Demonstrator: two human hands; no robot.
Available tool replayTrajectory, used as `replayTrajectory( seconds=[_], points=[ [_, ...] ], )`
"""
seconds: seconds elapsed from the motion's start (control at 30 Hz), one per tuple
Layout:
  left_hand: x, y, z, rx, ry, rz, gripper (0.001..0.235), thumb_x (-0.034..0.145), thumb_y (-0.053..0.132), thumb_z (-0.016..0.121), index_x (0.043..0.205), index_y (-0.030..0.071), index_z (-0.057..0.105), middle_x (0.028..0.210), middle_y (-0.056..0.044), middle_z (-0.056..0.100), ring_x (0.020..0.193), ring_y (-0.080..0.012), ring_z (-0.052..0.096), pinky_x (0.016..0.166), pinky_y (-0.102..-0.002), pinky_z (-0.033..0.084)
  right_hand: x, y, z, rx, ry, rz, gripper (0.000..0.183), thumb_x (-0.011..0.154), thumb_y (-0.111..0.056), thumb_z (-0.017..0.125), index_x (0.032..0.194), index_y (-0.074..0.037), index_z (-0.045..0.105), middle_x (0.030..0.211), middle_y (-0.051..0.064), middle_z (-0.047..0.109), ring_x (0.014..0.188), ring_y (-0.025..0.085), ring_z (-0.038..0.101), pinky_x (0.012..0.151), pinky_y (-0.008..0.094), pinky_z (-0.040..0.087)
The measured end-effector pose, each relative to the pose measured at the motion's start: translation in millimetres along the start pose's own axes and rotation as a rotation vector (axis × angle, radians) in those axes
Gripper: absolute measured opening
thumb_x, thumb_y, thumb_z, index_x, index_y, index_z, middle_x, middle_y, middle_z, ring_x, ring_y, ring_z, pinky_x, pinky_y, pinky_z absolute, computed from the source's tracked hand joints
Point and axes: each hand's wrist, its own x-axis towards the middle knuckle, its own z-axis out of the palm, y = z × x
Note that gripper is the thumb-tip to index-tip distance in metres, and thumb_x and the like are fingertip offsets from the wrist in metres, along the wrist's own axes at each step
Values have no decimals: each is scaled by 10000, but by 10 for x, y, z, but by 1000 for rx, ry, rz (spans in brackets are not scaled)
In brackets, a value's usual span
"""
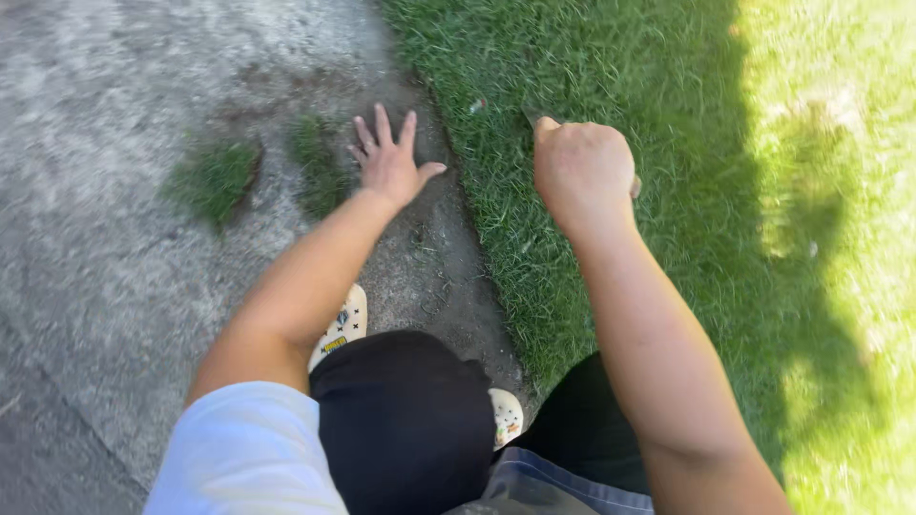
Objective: The person uses a hand hoe to scrape and remove grass and weeds growing along the edge of a concrete path. They repeatedly scrape the soil and pull out clumps of grass with their hand, clearing a narrow strip along the pavement.
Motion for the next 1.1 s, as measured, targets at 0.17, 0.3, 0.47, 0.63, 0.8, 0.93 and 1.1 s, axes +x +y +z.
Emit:
replayTrajectory(
  seconds=[0.17, 0.3, 0.47, 0.63, 0.8, 0.93, 1.1],
  points=[
    [-613, -80, 529, 20, -108, 755, 211, 936, 159, 584, 1134, 97, 619, 1333, -127, 582, 1366, -360, 499, 1119, -485, 459, -126, 194, 111, 11, 25, 62, 49, 925, -104, 598, 972, -96, 607, 696, 89, 716, 643, 255, 729, 540, 376, 555],
    [-899, -716, 181, -15, -286, 876, 221, 824, 144, 590, 1033, 89, 633, 1133, -85, 604, 1194, -296, 556, 977, -409, 501, -134, 264, 203, 36, 37, 112, 8, 964, -130, 593, 959, -127, 598, 722, 74, 716, 635, 262, 720, 531, 382, 545],
    [-426, -1143, -337, 288, -125, 568, 541, 866, 306, 622, 1395, 214, 548, 1534, -143, 427, 1448, -430, 296, 1153, -705, 288, -87, 108, 237, -39, 21, 147, 10, 957, -125, 592, 964, -129, 598, 726, 58, 710, 655, 230, 725, 525, 353, 543],
    [-11, -1700, -882, 69, -316, -139, 1015, 835, 545, 738, 1644, 258, 195, 1700, -235, -17, 1489, -609, -40, 1067, -865, 160, -109, -56, 282, -92, -20, 208, 104, 991, -182, 598, 1036, -90, 614, 744, 60, 710, 612, 207, 723, 503, 342, 557],
    [231, -1958, -1111, -55, -337, -504, 1330, 734, 530, 871, 1707, 232, 14, 1680, -264, -201, 1508, -632, -101, 1082, -886, 190, -249, -314, 2, 341, 12, 375, 305, 942, -373, 666, 1058, -95, 622, 857, 123, 732, 666, 301, 709, 551, 422, 558],
    [442, -1779, -1017, -89, -437, -575, 1391, 686, 547, 900, 1684, 232, -17, 1642, -295, -262, 1471, -654, -143, 1069, -875, 218, -173, -392, -420, 859, 110, 521, 322, 963, -290, 683, 1214, -105, 603, 852, 123, 709, 669, 237, 685, 569, 370, 552],
    [490, -1771, -1008, -108, -435, -575, 1419, 692, 513, 914, 1694, 228, -50, 1625, -317, -272, 1449, -673, -138, 1082, -860, 227, 230, -548, -140, 1402, 819, 192, 233, 1098, -169, 602, 1224, -58, 440, 925, 42, 632, 759, 132, 662, 640, 314, 609]
  ],
)
